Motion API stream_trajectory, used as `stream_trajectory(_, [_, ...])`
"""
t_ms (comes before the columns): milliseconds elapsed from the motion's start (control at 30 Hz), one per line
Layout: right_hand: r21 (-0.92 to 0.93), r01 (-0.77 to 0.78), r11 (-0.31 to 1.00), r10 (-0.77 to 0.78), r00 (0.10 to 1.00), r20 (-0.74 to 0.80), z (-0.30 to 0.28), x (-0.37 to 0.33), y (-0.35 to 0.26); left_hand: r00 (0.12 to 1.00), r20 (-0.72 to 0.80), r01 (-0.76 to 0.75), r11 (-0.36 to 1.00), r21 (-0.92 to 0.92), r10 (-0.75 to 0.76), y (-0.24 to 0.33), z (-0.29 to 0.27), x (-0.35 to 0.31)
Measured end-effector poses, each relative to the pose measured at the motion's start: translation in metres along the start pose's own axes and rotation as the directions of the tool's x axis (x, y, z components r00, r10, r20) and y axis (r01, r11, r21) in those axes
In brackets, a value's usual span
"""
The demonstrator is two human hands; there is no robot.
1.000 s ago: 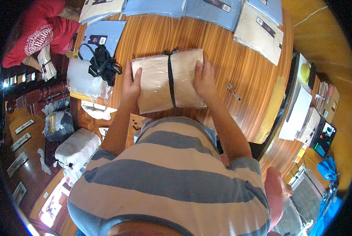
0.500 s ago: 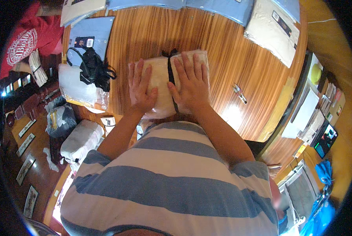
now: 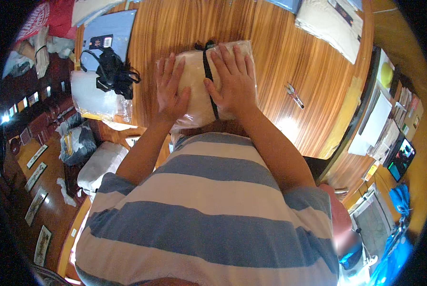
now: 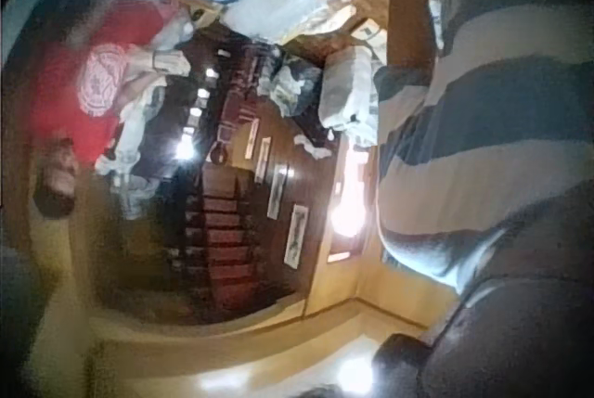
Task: The person gathers stacks of packaged shirts, aligns them, and secures each stack with a black ribbon. They repeat this process for both blue and beige shirts, creating multiple tied bundles on the table.
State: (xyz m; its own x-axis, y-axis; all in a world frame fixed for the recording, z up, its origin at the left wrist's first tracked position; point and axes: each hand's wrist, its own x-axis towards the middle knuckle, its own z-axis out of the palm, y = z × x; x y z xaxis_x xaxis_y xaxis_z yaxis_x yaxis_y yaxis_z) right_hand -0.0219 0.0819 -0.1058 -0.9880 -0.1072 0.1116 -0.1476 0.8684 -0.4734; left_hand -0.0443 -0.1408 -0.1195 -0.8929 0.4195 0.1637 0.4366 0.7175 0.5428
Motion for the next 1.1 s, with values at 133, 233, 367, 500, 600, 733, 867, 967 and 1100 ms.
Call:
stream_trajectory(133, [0.181, 0.106, 0.978, -0.087, 0.990, -0.113, -0.006, 0.004, 0.031, 0.971, -0.221, 0.040, 0.969, -0.243, -0.095, -0.003, -0.004, 0.003])
stream_trajectory(233, [0.207, -0.260, 0.943, 0.297, 0.940, -0.171, -0.052, -0.027, 0.043, 0.783, -0.065, 0.230, 0.386, -0.893, -0.618, -0.015, 0.004, -0.030])
stream_trajectory(367, [0.537, -0.730, 0.422, 0.512, 0.681, 0.523, -0.053, -0.063, 0.068, 0.610, 0.521, 0.634, -0.027, -0.773, -0.597, -0.001, -0.015, -0.042])
stream_trajectory(500, [0.677, -0.625, 0.387, 0.430, 0.773, 0.467, -0.078, -0.075, 0.042, 0.799, 0.255, 0.540, 0.461, -0.704, -0.545, 0.033, -0.044, -0.036])
stream_trajectory(600, [0.928, -0.238, 0.286, 0.474, 0.877, 0.079, -0.079, -0.102, 0.030, 0.898, -0.005, 0.039, 0.091, -0.995, -0.439, 0.033, -0.043, -0.040])
stream_trajectory(733, [0.924, -0.203, -0.324, 0.457, 0.822, 0.341, -0.084, -0.129, 0.043, 0.729, 0.604, 0.368, -0.559, -0.743, -0.322, 0.017, -0.056, -0.038])
stream_trajectory(867, [0.865, -0.495, -0.076, 0.410, 0.776, 0.480, -0.035, -0.149, 0.053, 0.687, 0.550, 0.609, -0.037, -0.792, -0.475, -0.001, 0.017, -0.061])
stream_trajectory(967, [0.786, -0.579, 0.217, 0.628, 0.699, 0.342, -0.027, -0.141, 0.042, 0.725, 0.575, 0.601, -0.062, -0.797, -0.380, -0.007, 0.026, -0.057])
stream_trajectory(1100, [0.723, -0.621, 0.302, 0.647, 0.690, 0.322, -0.026, -0.137, 0.042, 0.723, 0.558, 0.635, 0.074, -0.769, -0.406, 0.005, 0.009, -0.047])
